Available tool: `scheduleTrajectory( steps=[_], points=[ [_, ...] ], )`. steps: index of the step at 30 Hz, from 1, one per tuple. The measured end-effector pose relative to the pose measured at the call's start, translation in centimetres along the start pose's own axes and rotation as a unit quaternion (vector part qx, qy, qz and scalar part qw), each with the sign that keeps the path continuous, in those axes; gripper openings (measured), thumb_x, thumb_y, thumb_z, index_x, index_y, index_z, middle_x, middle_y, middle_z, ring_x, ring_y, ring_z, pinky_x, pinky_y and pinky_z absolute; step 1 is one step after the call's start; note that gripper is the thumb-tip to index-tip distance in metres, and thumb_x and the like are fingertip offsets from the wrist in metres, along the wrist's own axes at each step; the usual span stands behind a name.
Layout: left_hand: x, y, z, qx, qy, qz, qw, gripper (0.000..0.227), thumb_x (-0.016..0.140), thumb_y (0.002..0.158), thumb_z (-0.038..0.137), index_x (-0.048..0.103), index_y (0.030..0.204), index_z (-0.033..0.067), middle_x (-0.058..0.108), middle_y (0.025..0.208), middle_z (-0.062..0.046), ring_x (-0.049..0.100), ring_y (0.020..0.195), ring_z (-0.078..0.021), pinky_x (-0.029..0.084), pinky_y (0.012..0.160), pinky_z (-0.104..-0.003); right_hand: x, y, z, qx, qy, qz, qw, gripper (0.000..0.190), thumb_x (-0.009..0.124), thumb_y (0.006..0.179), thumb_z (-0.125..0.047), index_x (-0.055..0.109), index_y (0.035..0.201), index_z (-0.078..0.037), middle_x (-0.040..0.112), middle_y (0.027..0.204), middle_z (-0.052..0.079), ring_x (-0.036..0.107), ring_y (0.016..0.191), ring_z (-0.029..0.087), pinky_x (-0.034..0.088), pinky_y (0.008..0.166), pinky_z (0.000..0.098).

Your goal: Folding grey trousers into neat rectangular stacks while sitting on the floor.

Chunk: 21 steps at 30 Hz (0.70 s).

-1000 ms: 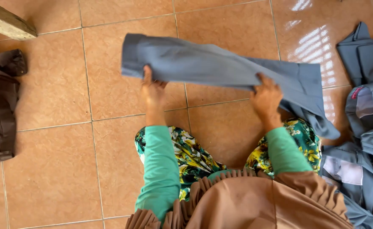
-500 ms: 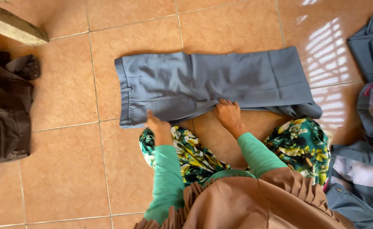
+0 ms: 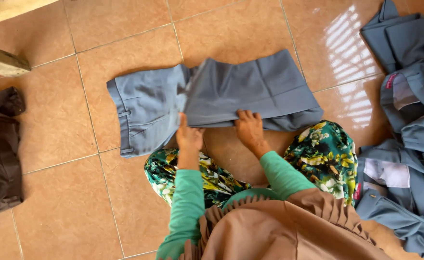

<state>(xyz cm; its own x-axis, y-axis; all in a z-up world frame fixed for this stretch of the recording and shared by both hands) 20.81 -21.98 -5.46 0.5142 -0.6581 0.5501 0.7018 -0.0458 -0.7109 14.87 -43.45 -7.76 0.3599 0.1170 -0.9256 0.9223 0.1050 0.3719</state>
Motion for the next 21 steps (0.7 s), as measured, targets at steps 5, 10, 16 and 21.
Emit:
scheduleTrajectory(
  steps=[5,10,16,21],
  points=[
    [-2.1,-1.1,7.3,0.019,-0.009,-0.033,0.999,0.057,0.064,0.095,0.057,0.065,0.129,0.0106,0.069,0.129,-0.015,0.064,0.123,-0.0372,0.046,0.113,-0.054,0.9,-1.4,6.5,0.067,-0.048,0.012,0.997,0.011,0.075,0.072,-0.032,0.078,0.076,-0.022,0.072,0.111,-0.004,0.067,0.101,0.019,0.047,0.088,0.0416],
    [-0.9,-2.4,9.7,0.037,-0.036,-0.057,0.997,0.048,0.060,0.099,0.052,0.069,0.117,0.0079,0.074,0.115,-0.015,0.071,0.110,-0.0343,0.054,0.106,-0.051,-7.0,3.9,9.8,0.063,-0.065,0.091,0.992,0.010,0.071,0.076,-0.027,0.077,0.082,-0.022,0.075,0.116,-0.005,0.066,0.109,0.019,0.043,0.094,0.0437],
    [-1.8,-1.8,11.5,0.031,-0.060,-0.042,0.997,0.051,0.066,0.095,0.051,0.067,0.116,0.0045,0.075,0.111,-0.014,0.071,0.107,-0.0335,0.054,0.104,-0.048,-8.1,2.3,12.0,0.063,-0.083,0.100,0.990,0.019,0.080,0.067,-0.022,0.076,0.085,-0.024,0.078,0.113,-0.006,0.071,0.107,0.017,0.041,0.103,0.0448],
    [-1.0,-3.6,12.8,0.049,-0.031,-0.035,0.998,0.047,0.061,0.098,0.051,0.068,0.107,0.0045,0.076,0.104,-0.015,0.075,0.097,-0.0319,0.060,0.096,-0.046,-1.9,-0.4,16.6,0.075,-0.116,0.089,0.986,0.009,0.070,0.085,-0.021,0.072,0.084,-0.029,0.077,0.102,-0.012,0.071,0.106,0.008,0.039,0.110,0.0438]
  ],
)
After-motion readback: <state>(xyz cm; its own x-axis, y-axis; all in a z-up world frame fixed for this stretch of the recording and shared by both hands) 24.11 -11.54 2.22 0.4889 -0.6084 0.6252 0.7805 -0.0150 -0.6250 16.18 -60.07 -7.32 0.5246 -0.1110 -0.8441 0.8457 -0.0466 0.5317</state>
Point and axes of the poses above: each hand's wrist, its own y-axis towards the middle knuckle, its own x-axis out of the palm, z = x × y, the point moved 3 cm from there along y, towards the middle knuckle
